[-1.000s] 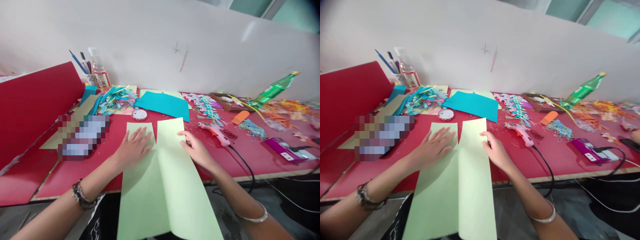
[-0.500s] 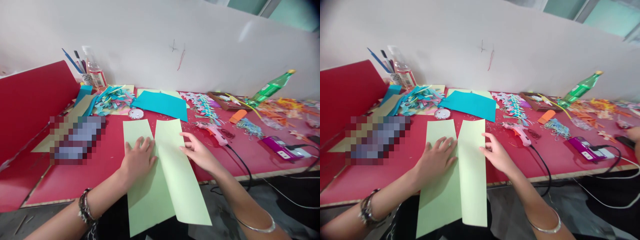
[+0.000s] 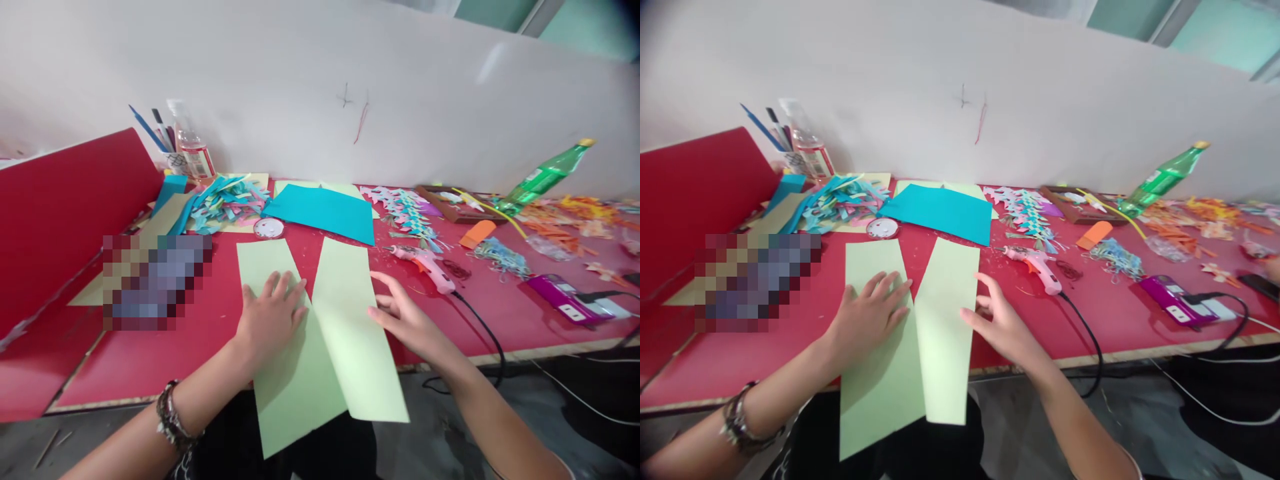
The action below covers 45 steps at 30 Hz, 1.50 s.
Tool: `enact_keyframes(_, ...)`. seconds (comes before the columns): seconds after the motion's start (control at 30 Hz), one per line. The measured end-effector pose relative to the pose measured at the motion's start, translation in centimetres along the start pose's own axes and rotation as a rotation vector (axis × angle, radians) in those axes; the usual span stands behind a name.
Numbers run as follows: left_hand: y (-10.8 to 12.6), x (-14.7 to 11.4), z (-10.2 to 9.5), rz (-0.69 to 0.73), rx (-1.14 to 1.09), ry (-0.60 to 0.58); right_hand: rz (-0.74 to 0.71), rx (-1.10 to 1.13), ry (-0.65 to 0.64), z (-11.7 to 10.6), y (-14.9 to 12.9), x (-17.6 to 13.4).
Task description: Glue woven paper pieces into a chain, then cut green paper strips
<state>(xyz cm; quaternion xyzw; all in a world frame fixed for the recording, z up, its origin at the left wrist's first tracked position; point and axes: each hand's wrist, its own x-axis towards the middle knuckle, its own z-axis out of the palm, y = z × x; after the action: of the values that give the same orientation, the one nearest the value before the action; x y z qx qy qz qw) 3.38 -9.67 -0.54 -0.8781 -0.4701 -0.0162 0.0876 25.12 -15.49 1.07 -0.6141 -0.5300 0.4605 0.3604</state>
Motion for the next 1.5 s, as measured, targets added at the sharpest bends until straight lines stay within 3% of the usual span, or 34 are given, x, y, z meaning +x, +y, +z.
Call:
enact_keyframes(0.13,-0.4,0.0,-0.3,-0.012,0.001,0.063,-0.015,-0.101,-0.05,0.5,-0.5,-0.3)
enact_keyframes(0.3,-0.1,-1.5,-0.6,0.062,-0.12,0.007,-0.124,-0.236,0.081,1.1,0.7,1.0)
enact_keyframes(0.43,0.2,-2.2,-0.1,0.038,-0.13,-0.016,-0.156,-0.271,0.162,1.8,0.8,1.7)
enact_keyframes(0.93,-0.1,-2.1,1.3,0.047,-0.171,0.149,-0.249,-0.442,0.171,2.5,0.8,1.1)
enact_keyframes(1.5,-0.2,-2.3,0.6,0.059,-0.16,0.052,-0.171,-0.565,0.17,1.1,1.7,0.0)
